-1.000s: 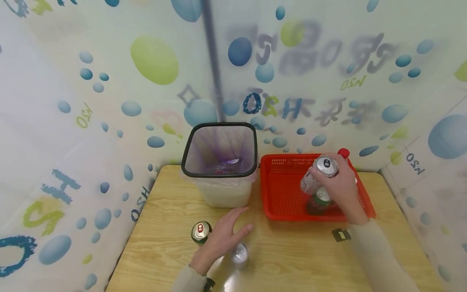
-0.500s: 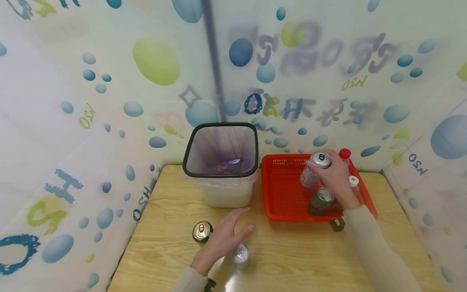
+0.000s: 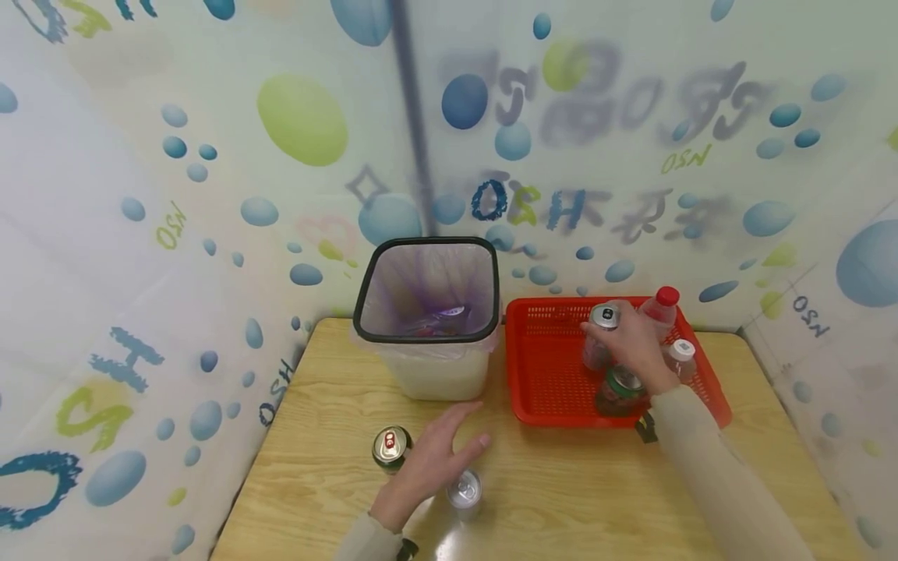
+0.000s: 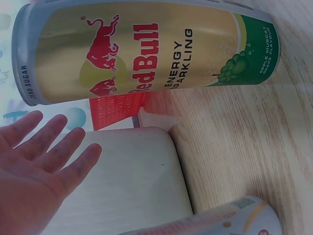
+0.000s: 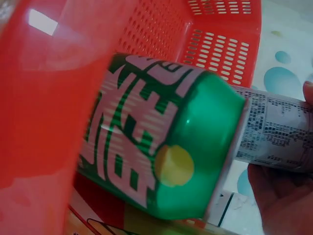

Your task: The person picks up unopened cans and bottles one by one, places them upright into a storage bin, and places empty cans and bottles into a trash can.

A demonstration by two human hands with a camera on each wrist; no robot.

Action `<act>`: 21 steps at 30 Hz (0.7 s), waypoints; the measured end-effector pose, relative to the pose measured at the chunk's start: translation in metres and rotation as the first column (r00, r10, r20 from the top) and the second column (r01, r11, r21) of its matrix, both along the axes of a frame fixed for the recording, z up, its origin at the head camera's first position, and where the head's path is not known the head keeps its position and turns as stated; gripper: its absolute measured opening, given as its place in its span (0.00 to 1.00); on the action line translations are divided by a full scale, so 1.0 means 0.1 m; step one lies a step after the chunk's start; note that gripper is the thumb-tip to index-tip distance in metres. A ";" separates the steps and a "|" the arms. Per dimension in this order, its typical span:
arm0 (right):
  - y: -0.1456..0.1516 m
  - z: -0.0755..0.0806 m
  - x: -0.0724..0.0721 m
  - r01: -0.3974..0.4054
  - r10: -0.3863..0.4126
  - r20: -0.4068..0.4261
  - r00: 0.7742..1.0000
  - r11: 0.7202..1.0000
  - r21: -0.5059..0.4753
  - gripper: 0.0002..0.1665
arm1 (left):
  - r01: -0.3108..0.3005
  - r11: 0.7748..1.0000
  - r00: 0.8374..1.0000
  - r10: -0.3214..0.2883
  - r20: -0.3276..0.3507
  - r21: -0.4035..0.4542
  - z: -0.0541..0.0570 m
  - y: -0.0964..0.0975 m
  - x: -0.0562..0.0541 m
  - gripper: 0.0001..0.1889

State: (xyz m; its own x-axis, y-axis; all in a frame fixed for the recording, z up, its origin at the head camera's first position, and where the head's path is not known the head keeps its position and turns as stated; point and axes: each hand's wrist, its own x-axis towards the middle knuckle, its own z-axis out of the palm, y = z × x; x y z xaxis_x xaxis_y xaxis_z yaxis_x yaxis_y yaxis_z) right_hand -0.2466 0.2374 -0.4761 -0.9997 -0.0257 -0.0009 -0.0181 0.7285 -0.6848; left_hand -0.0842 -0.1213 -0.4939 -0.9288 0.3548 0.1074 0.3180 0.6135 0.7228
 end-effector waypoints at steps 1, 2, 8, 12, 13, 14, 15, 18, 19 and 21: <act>0.01 -0.01 -0.01 -0.002 0.002 0.002 1.000 1.000 0.006 0.43 | -0.001 1.000 1.000 0.001 0.004 0.001 0.00 0.00 0.00 0.30; 0.02 -0.02 -0.02 -0.008 0.008 -0.001 1.000 1.000 0.016 0.43 | 0.001 1.000 1.000 -0.001 0.006 0.001 0.00 0.00 0.01 0.30; 0.06 -0.06 -0.07 -0.018 0.017 0.026 1.000 0.999 0.046 0.40 | -0.009 1.000 1.000 0.009 0.014 -0.011 -0.03 0.01 0.02 0.30; 0.06 -0.06 -0.07 -0.031 0.027 0.082 0.996 0.998 0.053 0.40 | -0.007 1.000 1.000 0.008 0.017 -0.015 -0.04 0.02 0.02 0.30; 0.05 -0.06 -0.07 -0.033 0.028 0.097 0.995 0.998 0.055 0.41 | -0.007 1.000 1.000 0.007 0.020 -0.016 -0.04 0.02 0.02 0.30; 0.05 -0.06 -0.07 -0.034 0.027 0.110 0.994 0.998 0.057 0.41 | -0.006 1.000 1.000 0.006 0.024 -0.016 -0.04 0.02 0.02 0.30; 0.05 -0.07 -0.07 -0.033 0.025 0.117 0.993 0.998 0.060 0.40 | -0.005 1.000 1.000 0.005 0.026 -0.017 -0.04 0.02 0.02 0.30; 0.06 -0.09 -0.09 -0.036 0.027 0.135 0.991 0.997 0.063 0.40 | -0.004 1.000 0.999 0.005 0.037 -0.020 -0.04 0.03 0.02 0.30; 0.06 -0.10 -0.09 -0.037 0.027 0.140 0.990 0.997 0.063 0.40 | -0.005 1.000 0.999 0.006 0.041 -0.022 -0.04 0.03 0.03 0.30; 0.07 -0.11 -0.10 -0.041 0.032 0.143 0.989 0.997 0.064 0.39 | -0.004 1.000 0.999 0.005 0.045 -0.029 -0.03 0.03 0.03 0.30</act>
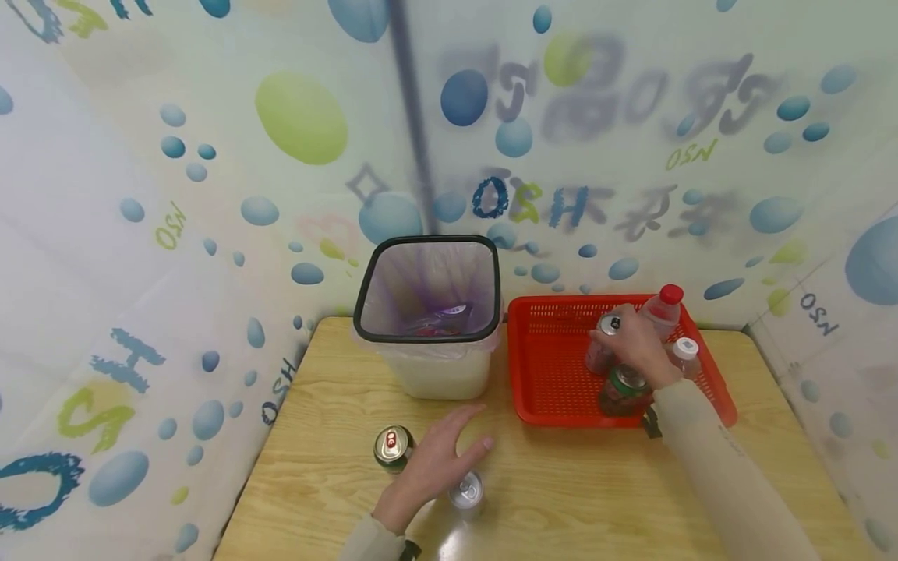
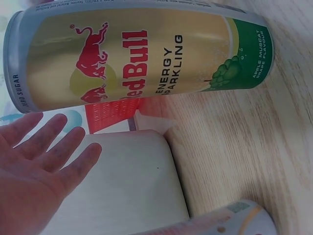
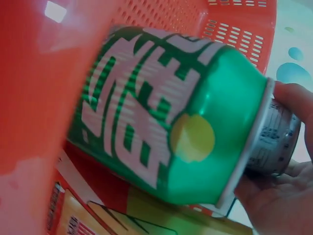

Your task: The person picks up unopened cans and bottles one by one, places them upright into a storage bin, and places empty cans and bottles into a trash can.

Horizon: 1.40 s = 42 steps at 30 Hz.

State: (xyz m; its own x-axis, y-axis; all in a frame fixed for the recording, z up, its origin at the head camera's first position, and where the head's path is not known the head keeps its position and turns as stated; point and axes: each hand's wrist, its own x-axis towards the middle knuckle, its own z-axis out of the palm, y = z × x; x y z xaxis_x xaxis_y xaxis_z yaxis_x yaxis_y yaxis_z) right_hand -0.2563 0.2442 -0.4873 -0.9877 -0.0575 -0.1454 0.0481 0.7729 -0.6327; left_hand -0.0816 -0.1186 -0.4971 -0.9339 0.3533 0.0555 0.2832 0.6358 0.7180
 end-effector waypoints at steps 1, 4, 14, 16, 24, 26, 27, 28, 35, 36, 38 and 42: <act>0.01 0.00 0.00 -0.004 0.004 -0.001 1.000 1.000 0.002 0.38 | 0.002 1.000 1.000 -0.002 0.001 -0.002 0.01 0.01 0.00 0.31; 0.00 0.02 0.02 -0.017 0.017 -0.016 1.000 1.000 0.022 0.37 | 0.010 1.000 1.000 -0.010 0.000 -0.005 0.02 0.02 -0.01 0.31; -0.07 0.16 0.12 -0.077 0.099 -0.142 0.985 0.986 0.150 0.38 | 0.038 0.999 0.999 -0.038 0.018 0.000 0.07 0.10 -0.05 0.31; -0.07 0.22 0.16 -0.083 0.109 -0.166 0.980 0.984 0.155 0.37 | 0.043 0.999 0.999 -0.043 0.020 -0.001 0.07 0.12 -0.05 0.31; 0.02 0.50 0.55 -0.016 0.036 -0.296 0.954 0.997 0.070 0.32 | 0.056 0.998 0.998 -0.056 0.012 -0.006 0.07 0.15 -0.06 0.31; 0.08 0.53 0.66 0.007 0.009 -0.372 0.928 0.999 0.041 0.28 | 0.057 0.998 0.998 -0.057 0.012 -0.006 0.07 0.15 -0.06 0.31; 0.12 0.54 0.71 0.016 -0.005 -0.420 0.908 1.000 0.022 0.26 | 0.057 0.998 0.998 -0.057 0.013 -0.005 0.07 0.15 -0.06 0.32; 0.16 0.55 0.76 0.025 -0.022 -0.449 0.893 1.000 0.001 0.24 | 0.057 0.998 0.998 -0.057 0.014 -0.004 0.06 0.15 -0.06 0.32; 0.59 0.52 1.05 0.155 -0.169 -0.476 0.863 0.986 -0.069 0.27 | 0.048 0.998 0.998 -0.049 0.036 0.034 0.06 0.16 -0.05 0.33; 0.66 0.50 1.07 0.172 -0.188 -0.472 0.861 0.982 -0.076 0.27 | 0.049 0.998 0.998 -0.050 0.034 0.035 0.06 0.16 -0.05 0.33; 0.80 0.45 1.12 0.207 -0.218 -0.449 0.867 0.976 -0.075 0.29 | 0.050 0.998 0.998 -0.051 0.030 0.037 0.05 0.16 -0.05 0.33; 1.04 0.28 1.20 0.219 -0.219 -0.404 0.888 0.975 -0.047 0.33 | 0.049 0.998 0.999 -0.050 0.012 0.040 0.04 0.16 -0.05 0.31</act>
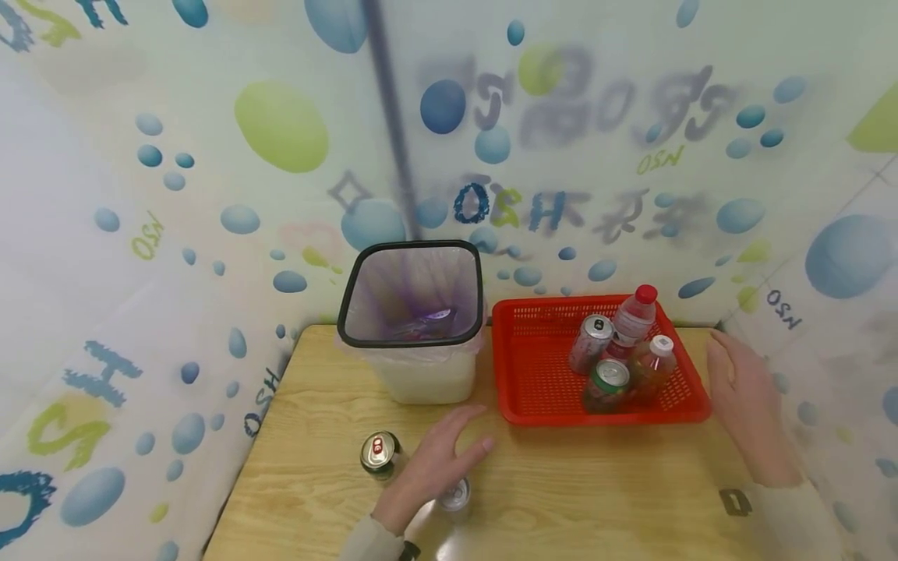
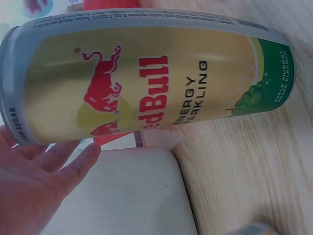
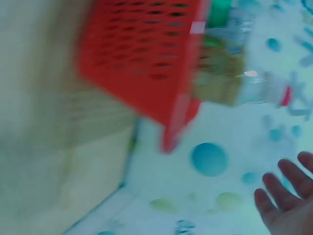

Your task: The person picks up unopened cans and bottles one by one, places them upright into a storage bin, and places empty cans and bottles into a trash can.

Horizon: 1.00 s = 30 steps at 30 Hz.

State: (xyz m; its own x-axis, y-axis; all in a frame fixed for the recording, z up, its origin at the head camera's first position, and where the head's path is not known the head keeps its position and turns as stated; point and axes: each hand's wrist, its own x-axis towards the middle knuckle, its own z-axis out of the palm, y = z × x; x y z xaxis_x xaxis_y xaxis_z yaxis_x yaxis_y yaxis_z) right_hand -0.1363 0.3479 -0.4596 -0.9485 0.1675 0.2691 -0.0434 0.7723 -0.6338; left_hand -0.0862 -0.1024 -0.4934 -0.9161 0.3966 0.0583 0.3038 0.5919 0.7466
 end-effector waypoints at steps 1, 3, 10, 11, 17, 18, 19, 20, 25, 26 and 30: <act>0.04 -0.05 0.01 -0.008 0.007 0.025 1.000 1.000 0.012 0.34 | -0.003 1.000 1.000 0.003 0.000 0.002 -0.01 0.00 0.00 0.31; 0.10 -0.17 0.03 -0.024 0.022 0.077 0.997 0.999 0.029 0.36 | -0.008 1.000 1.000 0.008 -0.008 -0.001 -0.02 -0.01 0.01 0.30; 0.24 -0.58 0.10 -0.051 0.031 0.228 0.973 0.995 0.081 0.42 | -0.014 1.000 1.000 0.014 -0.009 -0.004 -0.06 -0.05 0.04 0.30; 0.25 -0.62 0.11 -0.053 0.033 0.237 0.971 0.995 0.080 0.43 | -0.015 1.000 1.000 0.015 -0.007 -0.003 -0.06 -0.06 0.05 0.30; 0.25 -0.80 0.12 -0.132 0.116 0.247 0.962 0.990 0.050 0.41 | -0.022 1.000 1.000 0.022 -0.002 -0.001 -0.07 -0.08 0.09 0.30; 0.25 -0.82 0.12 -0.143 0.128 0.251 0.960 0.989 0.044 0.41 | -0.024 1.000 1.000 0.024 0.001 -0.001 -0.08 -0.08 0.09 0.30; 0.24 -0.83 0.13 -0.149 0.136 0.262 0.956 0.988 0.031 0.41 | -0.025 1.000 1.000 0.025 0.000 -0.003 -0.09 -0.09 0.10 0.30; 0.23 -0.85 0.13 -0.152 0.142 0.268 0.953 0.988 0.018 0.41 | -0.026 1.000 1.000 0.026 0.000 -0.003 -0.09 -0.09 0.10 0.30; 0.21 -0.89 0.14 -0.135 0.127 0.297 0.946 0.991 0.008 0.41 | -0.022 1.000 1.000 0.023 -0.016 0.019 -0.11 -0.11 0.10 0.29; 0.20 -0.89 0.14 -0.135 0.127 0.295 0.947 0.991 0.009 0.41 | -0.021 0.999 1.000 0.022 -0.020 0.026 -0.11 -0.11 0.11 0.29; 0.16 -0.91 0.14 -0.130 0.119 0.296 0.948 0.991 0.016 0.41 | -0.004 0.998 0.999 0.007 -0.048 0.067 -0.14 -0.15 0.11 0.28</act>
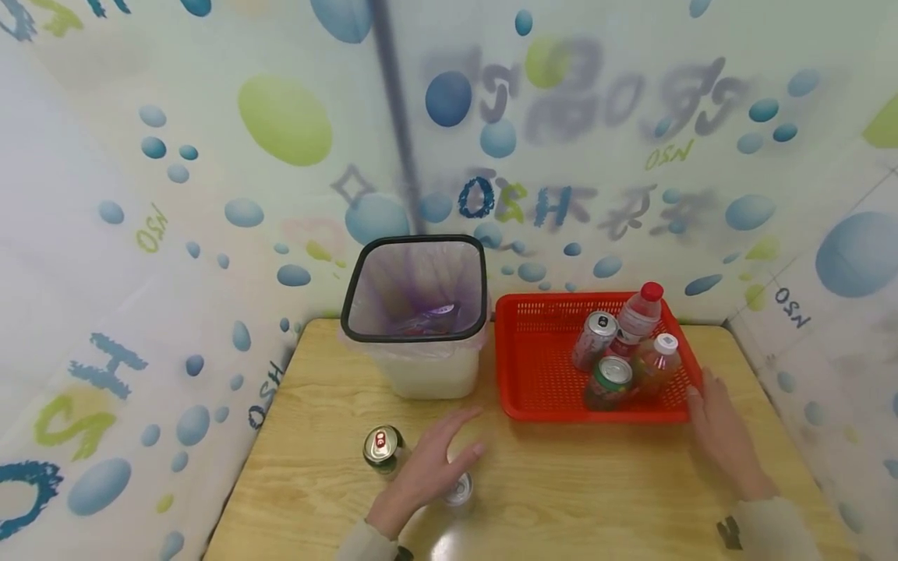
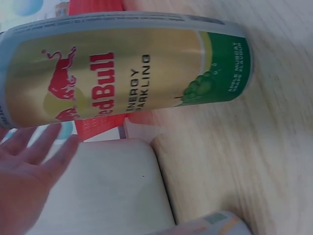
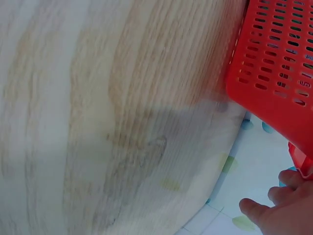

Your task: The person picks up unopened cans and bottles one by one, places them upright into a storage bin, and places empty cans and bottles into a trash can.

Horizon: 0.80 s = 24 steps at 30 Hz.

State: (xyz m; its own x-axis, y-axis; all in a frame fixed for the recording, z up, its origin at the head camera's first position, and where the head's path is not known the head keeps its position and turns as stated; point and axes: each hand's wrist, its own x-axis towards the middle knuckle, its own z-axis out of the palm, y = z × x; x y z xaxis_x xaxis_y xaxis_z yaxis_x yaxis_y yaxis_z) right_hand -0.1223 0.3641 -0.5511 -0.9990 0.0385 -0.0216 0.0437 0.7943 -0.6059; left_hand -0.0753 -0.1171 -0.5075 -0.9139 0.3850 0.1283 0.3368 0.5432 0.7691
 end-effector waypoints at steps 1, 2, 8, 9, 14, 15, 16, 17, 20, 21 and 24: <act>-0.01 -0.01 0.00 0.003 -0.003 0.000 1.000 1.000 0.002 0.42 | 0.007 1.000 1.000 -0.007 -0.013 0.016 -0.01 -0.01 0.00 0.28; -0.02 -0.01 0.00 0.004 -0.004 -0.003 1.000 1.000 0.003 0.41 | 0.024 0.999 0.999 -0.022 -0.035 0.043 -0.02 -0.03 0.01 0.28; 0.00 -0.02 0.00 0.003 -0.002 -0.064 0.998 1.000 0.015 0.40 | 0.140 0.972 0.977 -0.105 -0.187 0.188 -0.19 -0.15 0.07 0.37; 0.01 -0.02 0.00 0.005 -0.004 -0.064 0.998 1.000 0.015 0.40 | 0.136 0.971 0.978 -0.100 -0.184 0.194 -0.22 -0.17 0.10 0.40; 0.02 0.00 0.01 0.005 -0.005 -0.031 0.999 1.000 0.014 0.41 | 0.061 0.975 0.997 -0.049 -0.061 0.215 -0.36 -0.20 0.26 0.51; 0.02 0.01 0.01 0.004 -0.003 -0.024 1.000 1.000 0.016 0.41 | 0.045 0.975 0.999 -0.039 -0.031 0.218 -0.38 -0.21 0.28 0.54; 0.02 0.01 0.01 0.001 -0.001 -0.027 1.000 1.000 0.026 0.41 | 0.043 0.974 0.999 -0.040 -0.018 0.224 -0.40 -0.21 0.30 0.56; 0.02 0.01 0.00 0.004 -0.003 -0.030 1.000 0.999 0.045 0.41 | 0.042 0.974 0.999 -0.040 -0.013 0.223 -0.42 -0.22 0.32 0.58; 0.01 0.00 -0.01 0.013 -0.006 -0.062 0.998 0.994 0.113 0.41 | 0.046 0.977 0.999 -0.041 -0.028 0.206 -0.48 -0.24 0.34 0.61; 0.01 0.00 -0.02 0.015 -0.006 -0.069 0.998 0.991 0.135 0.41 | 0.044 0.978 0.999 -0.039 -0.030 0.202 -0.51 -0.25 0.35 0.61; -0.01 -0.01 -0.03 0.018 -0.003 -0.081 0.997 0.983 0.181 0.42 | 0.055 0.975 0.998 -0.045 -0.050 0.214 -0.58 -0.26 0.35 0.61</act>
State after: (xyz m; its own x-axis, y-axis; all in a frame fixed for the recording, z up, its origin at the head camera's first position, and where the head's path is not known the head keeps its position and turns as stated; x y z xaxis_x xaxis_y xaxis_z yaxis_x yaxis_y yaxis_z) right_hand -0.1248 0.3632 -0.5522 -0.9968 0.0446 0.0670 0.0095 0.8913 -0.4533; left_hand -0.0405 -0.1431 -0.5654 -0.8858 0.3886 0.2536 0.3960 0.3481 0.8497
